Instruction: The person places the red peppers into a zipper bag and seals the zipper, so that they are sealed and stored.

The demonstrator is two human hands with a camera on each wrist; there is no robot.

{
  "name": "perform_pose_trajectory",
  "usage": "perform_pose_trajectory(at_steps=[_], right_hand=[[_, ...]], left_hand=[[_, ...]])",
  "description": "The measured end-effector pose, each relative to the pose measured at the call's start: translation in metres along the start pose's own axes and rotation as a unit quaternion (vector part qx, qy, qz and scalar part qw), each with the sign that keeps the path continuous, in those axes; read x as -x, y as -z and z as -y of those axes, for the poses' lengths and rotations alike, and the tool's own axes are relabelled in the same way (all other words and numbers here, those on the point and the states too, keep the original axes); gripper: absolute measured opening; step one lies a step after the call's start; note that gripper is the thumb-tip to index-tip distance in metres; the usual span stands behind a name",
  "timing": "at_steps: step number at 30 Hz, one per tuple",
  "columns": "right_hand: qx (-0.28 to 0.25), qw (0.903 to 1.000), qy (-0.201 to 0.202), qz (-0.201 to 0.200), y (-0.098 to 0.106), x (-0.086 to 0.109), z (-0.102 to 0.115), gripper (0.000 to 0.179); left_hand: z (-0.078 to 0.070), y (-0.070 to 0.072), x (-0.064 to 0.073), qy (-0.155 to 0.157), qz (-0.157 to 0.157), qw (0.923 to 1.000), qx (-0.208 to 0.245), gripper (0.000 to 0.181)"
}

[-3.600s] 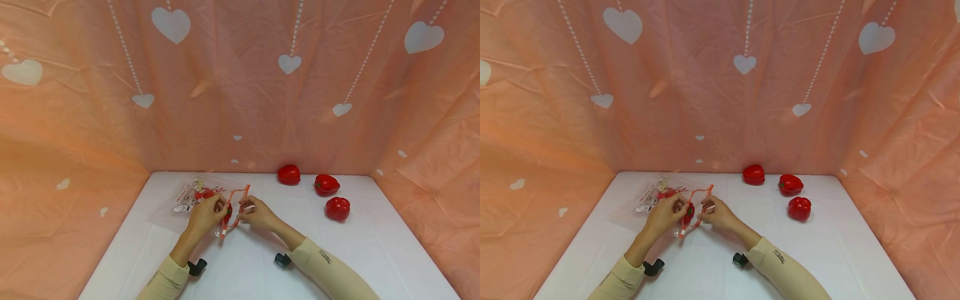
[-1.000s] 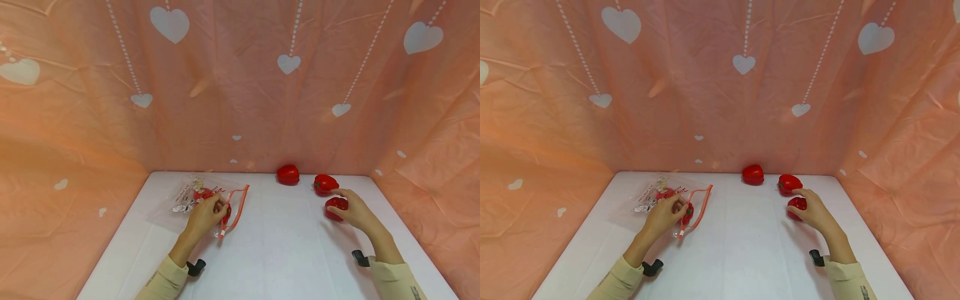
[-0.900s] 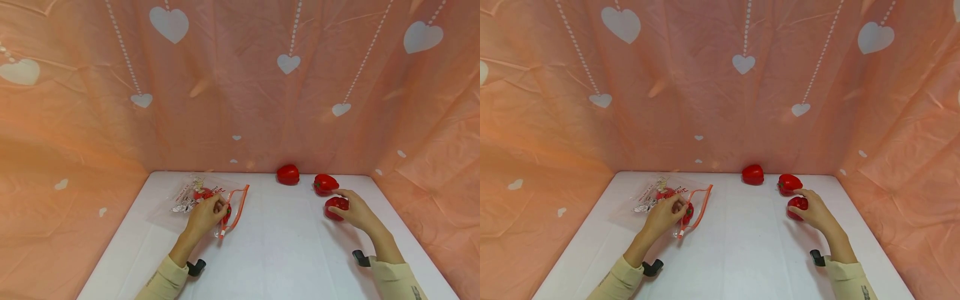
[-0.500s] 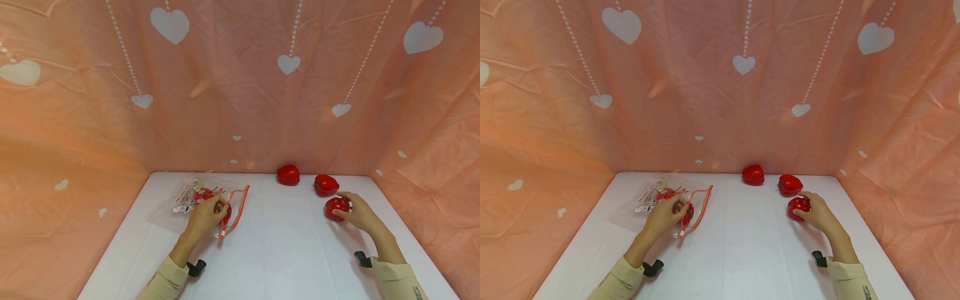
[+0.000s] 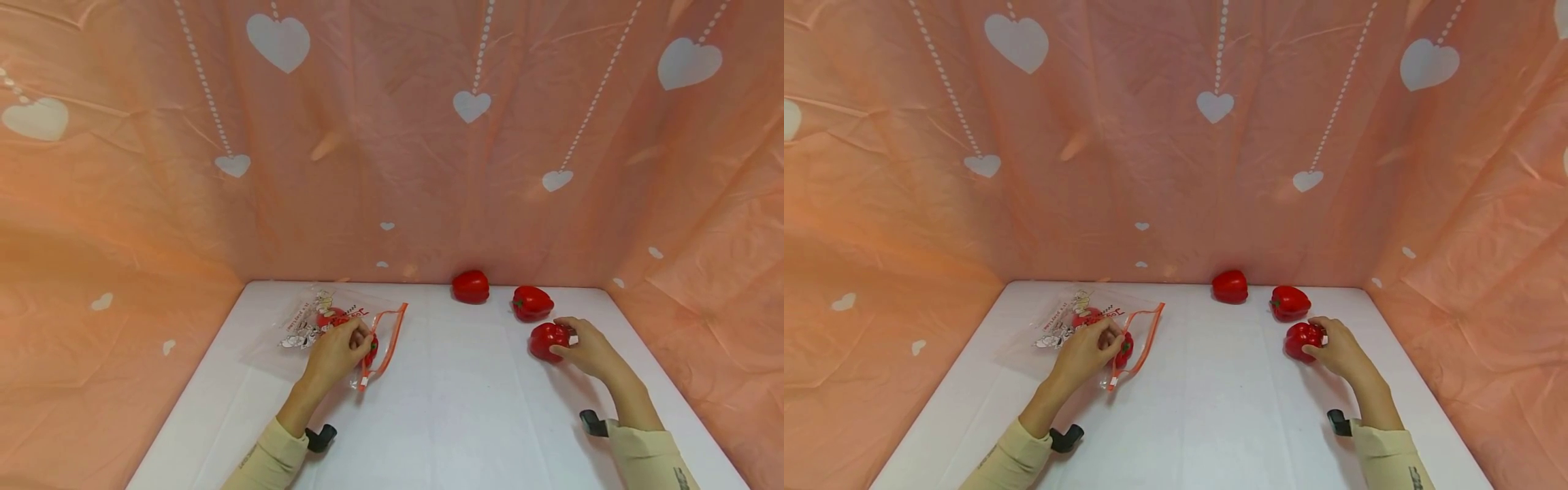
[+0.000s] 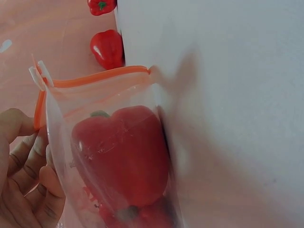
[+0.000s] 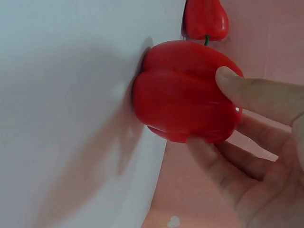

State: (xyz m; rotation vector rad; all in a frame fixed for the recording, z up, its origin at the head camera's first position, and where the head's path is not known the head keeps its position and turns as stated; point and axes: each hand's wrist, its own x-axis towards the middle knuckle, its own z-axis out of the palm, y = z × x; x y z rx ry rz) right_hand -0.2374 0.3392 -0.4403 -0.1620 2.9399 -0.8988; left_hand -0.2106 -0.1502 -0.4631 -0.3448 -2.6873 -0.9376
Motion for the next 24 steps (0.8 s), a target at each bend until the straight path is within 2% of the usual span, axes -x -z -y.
perform_pose_trajectory(at_steps=[6, 16, 24], right_hand=[[0.017, 0.9998, 0.003, -0.004, -0.0003, -0.0007, 0.001, 0.069], [0.018, 0.9997, -0.017, -0.002, -0.0023, 0.0, 0.0046, 0.071], [-0.022, 0.9989, -0.032, -0.024, -0.009, -0.0022, 0.0102, 0.073]], left_hand=[[0.0006, 0.0002, -0.0002, -0.002, -0.002, 1.0, 0.002, 0.009], [0.0014, -0.0005, 0.0002, -0.003, -0.002, 1.0, 0.001, 0.009], [0.0012, -0.0013, 0.0003, -0.005, -0.005, 1.0, -0.003, 0.01]])
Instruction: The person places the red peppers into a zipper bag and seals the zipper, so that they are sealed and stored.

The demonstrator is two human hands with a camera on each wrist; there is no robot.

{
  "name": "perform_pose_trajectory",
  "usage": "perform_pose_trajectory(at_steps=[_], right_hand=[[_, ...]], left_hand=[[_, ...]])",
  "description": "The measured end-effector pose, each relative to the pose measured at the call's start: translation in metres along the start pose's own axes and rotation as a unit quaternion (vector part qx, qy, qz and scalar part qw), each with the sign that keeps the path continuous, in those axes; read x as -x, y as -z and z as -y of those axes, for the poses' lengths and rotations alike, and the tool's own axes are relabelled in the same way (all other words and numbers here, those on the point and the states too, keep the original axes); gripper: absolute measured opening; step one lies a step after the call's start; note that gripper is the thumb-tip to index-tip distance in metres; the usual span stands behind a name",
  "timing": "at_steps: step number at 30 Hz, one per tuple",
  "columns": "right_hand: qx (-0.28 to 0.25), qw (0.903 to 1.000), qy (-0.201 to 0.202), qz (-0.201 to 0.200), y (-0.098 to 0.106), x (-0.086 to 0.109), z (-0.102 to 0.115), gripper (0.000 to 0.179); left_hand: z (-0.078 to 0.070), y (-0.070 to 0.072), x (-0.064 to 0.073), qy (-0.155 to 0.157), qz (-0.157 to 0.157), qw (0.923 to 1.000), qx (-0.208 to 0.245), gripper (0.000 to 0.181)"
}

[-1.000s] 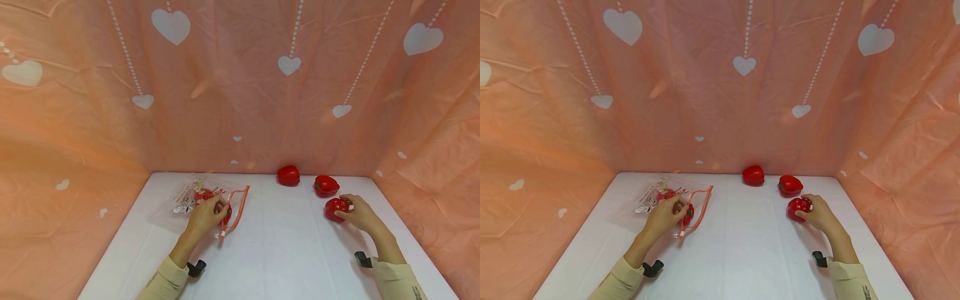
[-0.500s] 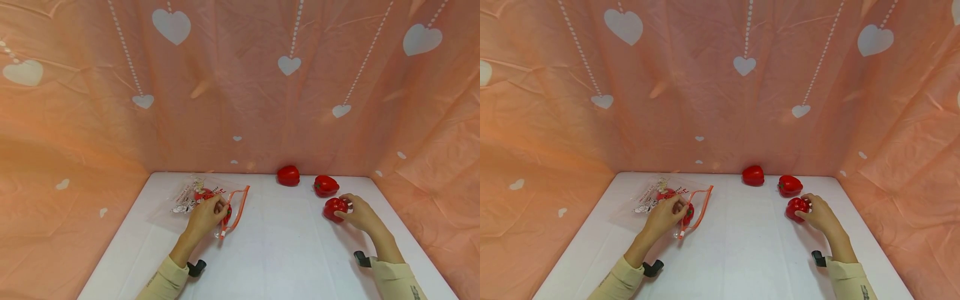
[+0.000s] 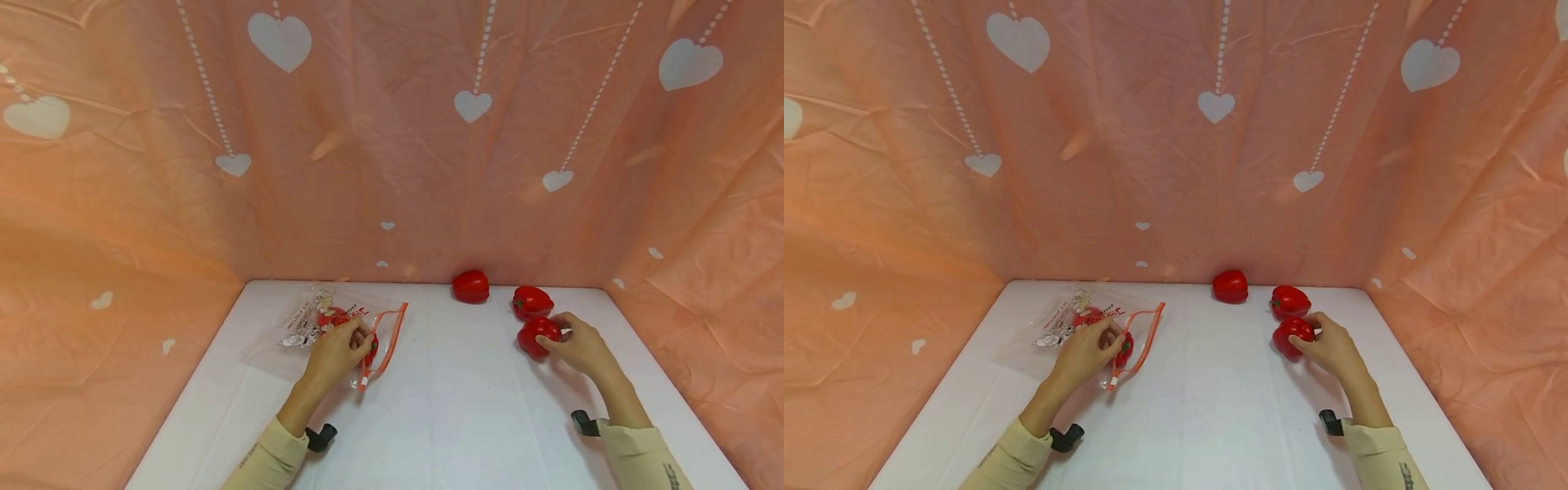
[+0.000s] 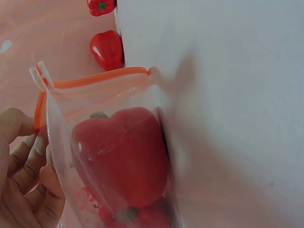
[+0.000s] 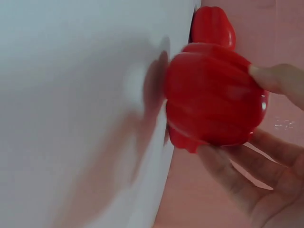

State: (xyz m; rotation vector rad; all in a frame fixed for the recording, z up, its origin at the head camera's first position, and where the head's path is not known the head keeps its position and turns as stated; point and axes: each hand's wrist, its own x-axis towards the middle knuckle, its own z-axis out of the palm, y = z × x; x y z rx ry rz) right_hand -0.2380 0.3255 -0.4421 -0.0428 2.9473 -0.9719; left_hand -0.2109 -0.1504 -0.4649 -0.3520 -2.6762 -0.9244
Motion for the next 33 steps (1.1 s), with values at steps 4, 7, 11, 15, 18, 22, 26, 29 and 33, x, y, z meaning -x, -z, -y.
perform_pose_trajectory(at_steps=[4, 7, 11, 15, 18, 22, 26, 29, 33], right_hand=[[-0.035, 0.999, 0.007, -0.026, -0.004, -0.001, 0.005, 0.073], [-0.058, 0.9973, 0.014, -0.043, -0.008, -0.003, 0.009, 0.073], [-0.077, 0.9958, 0.018, -0.046, -0.015, -0.007, 0.014, 0.073], [-0.092, 0.9951, 0.02, -0.03, -0.024, -0.01, 0.019, 0.071], [-0.107, 0.9937, 0.022, -0.023, -0.032, -0.011, 0.024, 0.07], [-0.122, 0.9921, 0.026, -0.013, -0.04, -0.012, 0.032, 0.069], [-0.131, 0.9909, 0.03, -0.002, -0.047, -0.013, 0.039, 0.069], [-0.144, 0.9889, 0.034, 0.004, -0.051, -0.012, 0.045, 0.068], [-0.162, 0.9858, 0.041, 0.014, -0.058, -0.012, 0.052, 0.065]], left_hand=[[0.0, 0.0, 0.0, -0.004, -0.002, 1.0, -0.002, 0.01], [-0.001, 0.001, 0.0, -0.005, -0.001, 1.0, -0.002, 0.009], [-0.001, 0.001, 0.0, -0.007, -0.003, 1.0, -0.003, 0.009], [-0.002, 0.002, 0.0, -0.006, -0.003, 1.0, -0.003, 0.008], [-0.002, 0.002, 0.0, -0.004, -0.002, 1.0, -0.003, 0.008], [-0.002, 0.002, 0.0, -0.002, 0.002, 1.0, 0.001, 0.008], [-0.003, 0.002, 0.0, 0.001, 0.004, 1.0, 0.007, 0.008], [-0.002, 0.002, 0.0, 0.001, 0.003, 1.0, 0.007, 0.008], [-0.002, 0.002, 0.0, 0.0, 0.002, 1.0, 0.006, 0.009]])
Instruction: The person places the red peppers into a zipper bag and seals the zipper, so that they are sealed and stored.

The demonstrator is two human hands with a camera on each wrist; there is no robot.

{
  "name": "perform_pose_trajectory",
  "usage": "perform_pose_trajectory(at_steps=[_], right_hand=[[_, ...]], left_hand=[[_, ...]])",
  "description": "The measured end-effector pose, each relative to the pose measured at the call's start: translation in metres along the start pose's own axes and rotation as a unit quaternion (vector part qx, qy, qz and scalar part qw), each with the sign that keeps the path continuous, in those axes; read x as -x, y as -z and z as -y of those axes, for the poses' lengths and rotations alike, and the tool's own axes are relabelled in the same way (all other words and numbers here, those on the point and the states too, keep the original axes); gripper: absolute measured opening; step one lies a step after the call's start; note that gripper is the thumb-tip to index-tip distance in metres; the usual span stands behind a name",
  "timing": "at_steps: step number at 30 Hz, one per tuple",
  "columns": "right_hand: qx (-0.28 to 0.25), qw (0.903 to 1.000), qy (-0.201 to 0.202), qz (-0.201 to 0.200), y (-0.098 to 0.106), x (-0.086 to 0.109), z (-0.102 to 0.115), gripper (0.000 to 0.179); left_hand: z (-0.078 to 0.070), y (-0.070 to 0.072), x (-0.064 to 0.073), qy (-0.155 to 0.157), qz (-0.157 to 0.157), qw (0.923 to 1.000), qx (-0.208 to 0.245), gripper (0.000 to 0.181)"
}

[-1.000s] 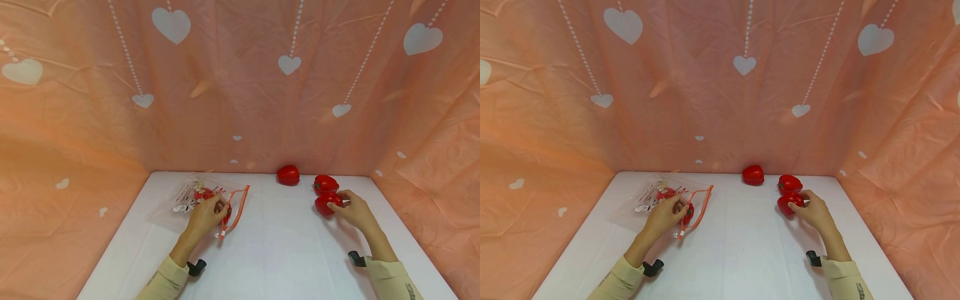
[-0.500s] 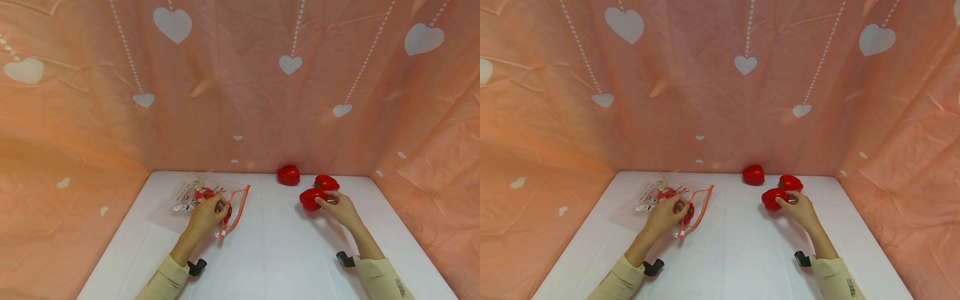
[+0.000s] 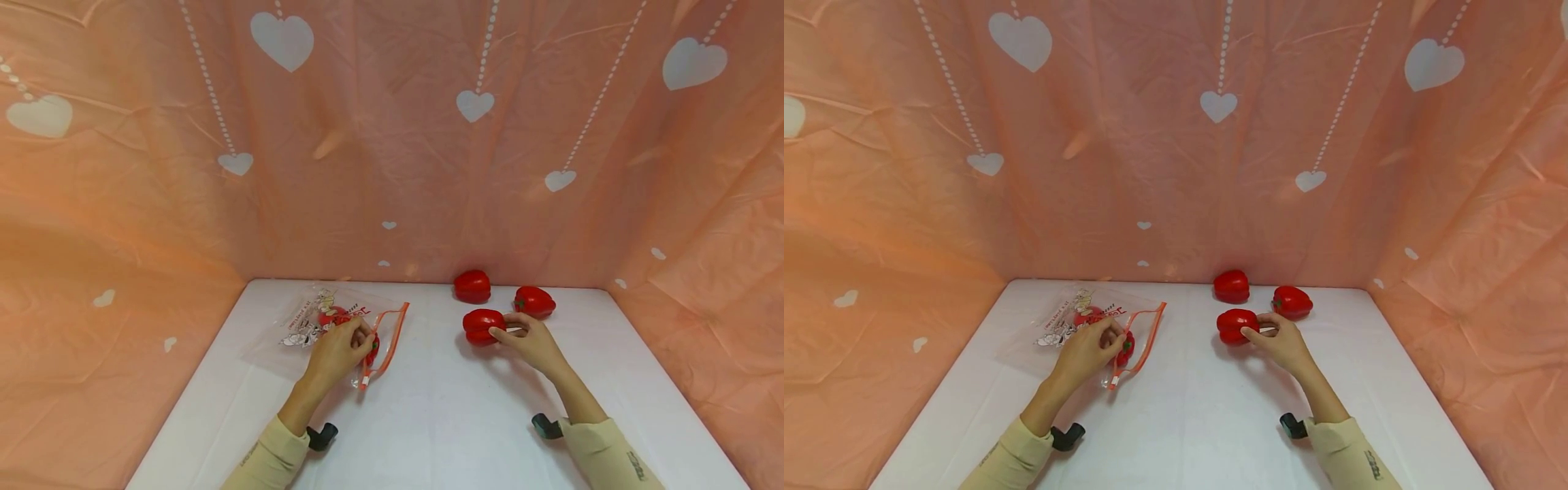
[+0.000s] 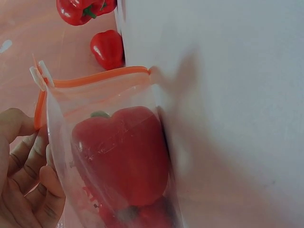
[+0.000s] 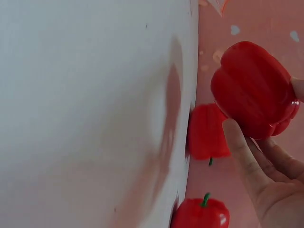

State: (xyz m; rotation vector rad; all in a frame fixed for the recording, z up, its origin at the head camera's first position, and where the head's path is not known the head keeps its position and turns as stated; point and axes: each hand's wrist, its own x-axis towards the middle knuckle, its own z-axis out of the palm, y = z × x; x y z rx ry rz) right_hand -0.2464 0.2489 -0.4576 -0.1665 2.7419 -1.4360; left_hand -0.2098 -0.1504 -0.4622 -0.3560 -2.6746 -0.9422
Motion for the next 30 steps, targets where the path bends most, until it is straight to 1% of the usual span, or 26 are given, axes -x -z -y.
perform_pose_trajectory(at_steps=[7, 21, 30], right_hand=[[-0.028, 0.9994, -0.003, 0.021, -0.017, -0.002, 0.006, 0.058], [-0.055, 0.9967, 0.008, 0.06, -0.054, -0.008, 0.016, 0.052], [-0.072, 0.9944, -0.004, 0.077, -0.078, -0.01, 0.024, 0.052]], left_hand=[[0.001, 0.0, -0.001, -0.001, -0.001, 1.0, -0.001, 0.008], [0.002, 0.001, -0.001, -0.005, -0.002, 1.0, -0.007, 0.008], [0.002, 0.002, -0.002, -0.008, -0.005, 0.9999, -0.013, 0.009]])
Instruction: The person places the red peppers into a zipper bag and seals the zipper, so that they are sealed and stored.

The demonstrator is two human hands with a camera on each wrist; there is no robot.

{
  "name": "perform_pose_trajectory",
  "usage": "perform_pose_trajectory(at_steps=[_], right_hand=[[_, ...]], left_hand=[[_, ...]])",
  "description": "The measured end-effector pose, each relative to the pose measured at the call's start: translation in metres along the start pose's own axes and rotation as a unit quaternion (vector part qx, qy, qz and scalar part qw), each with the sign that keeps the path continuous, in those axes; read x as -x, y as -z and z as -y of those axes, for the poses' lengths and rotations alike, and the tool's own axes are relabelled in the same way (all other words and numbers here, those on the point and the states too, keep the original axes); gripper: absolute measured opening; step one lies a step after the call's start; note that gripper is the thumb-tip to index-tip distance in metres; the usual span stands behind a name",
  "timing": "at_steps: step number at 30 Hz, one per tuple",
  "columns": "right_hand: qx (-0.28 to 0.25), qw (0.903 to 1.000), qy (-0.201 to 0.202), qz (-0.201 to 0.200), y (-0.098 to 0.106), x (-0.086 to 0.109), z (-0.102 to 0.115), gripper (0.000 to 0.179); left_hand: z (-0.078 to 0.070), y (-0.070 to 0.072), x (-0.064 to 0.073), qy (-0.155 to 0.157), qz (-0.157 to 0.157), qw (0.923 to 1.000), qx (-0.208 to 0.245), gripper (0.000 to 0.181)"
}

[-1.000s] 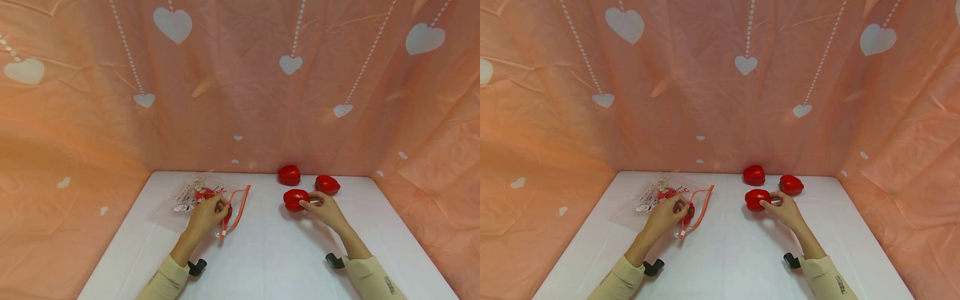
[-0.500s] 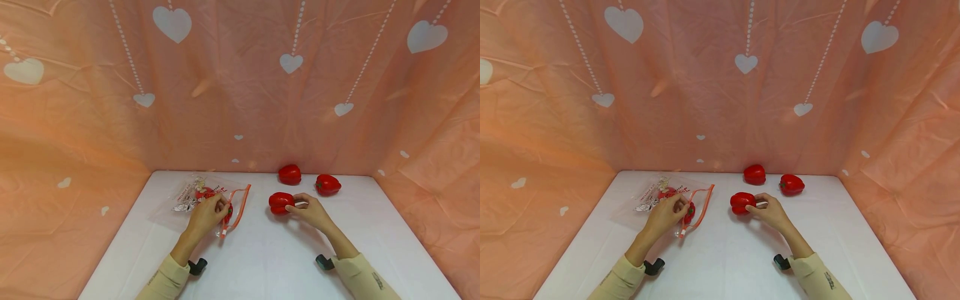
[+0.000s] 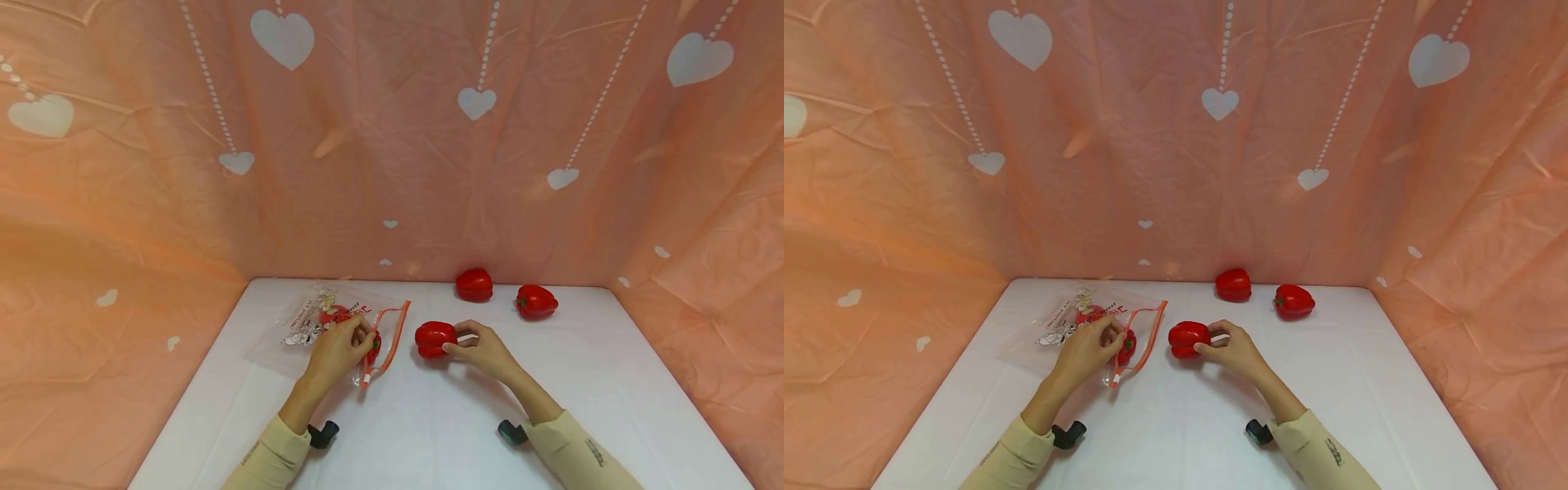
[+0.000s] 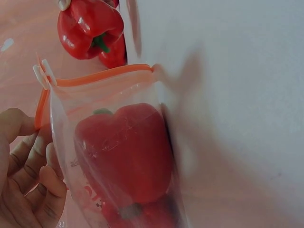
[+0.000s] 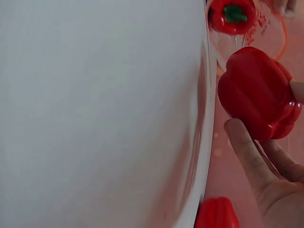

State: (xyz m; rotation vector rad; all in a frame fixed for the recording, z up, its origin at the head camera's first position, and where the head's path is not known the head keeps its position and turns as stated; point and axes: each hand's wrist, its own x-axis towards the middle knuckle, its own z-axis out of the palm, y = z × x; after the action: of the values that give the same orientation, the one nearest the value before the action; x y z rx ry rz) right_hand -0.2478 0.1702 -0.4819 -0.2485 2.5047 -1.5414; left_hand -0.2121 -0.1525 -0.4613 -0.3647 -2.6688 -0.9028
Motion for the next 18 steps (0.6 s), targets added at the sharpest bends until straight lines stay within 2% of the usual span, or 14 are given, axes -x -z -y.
perform_pose_trajectory(at_steps=[11, 18], right_hand=[[-0.028, 0.9991, 0.015, 0.026, -0.027, -0.004, 0.012, 0.051], [-0.04, 0.9989, 0.02, 0.016, -0.043, -0.008, 0.016, 0.045]], left_hand=[[0.0, -0.001, -0.001, -0.006, -0.004, 1.0, -0.002, 0.008], [-0.001, -0.001, 0.0, -0.005, -0.004, 1.0, -0.006, 0.008]])
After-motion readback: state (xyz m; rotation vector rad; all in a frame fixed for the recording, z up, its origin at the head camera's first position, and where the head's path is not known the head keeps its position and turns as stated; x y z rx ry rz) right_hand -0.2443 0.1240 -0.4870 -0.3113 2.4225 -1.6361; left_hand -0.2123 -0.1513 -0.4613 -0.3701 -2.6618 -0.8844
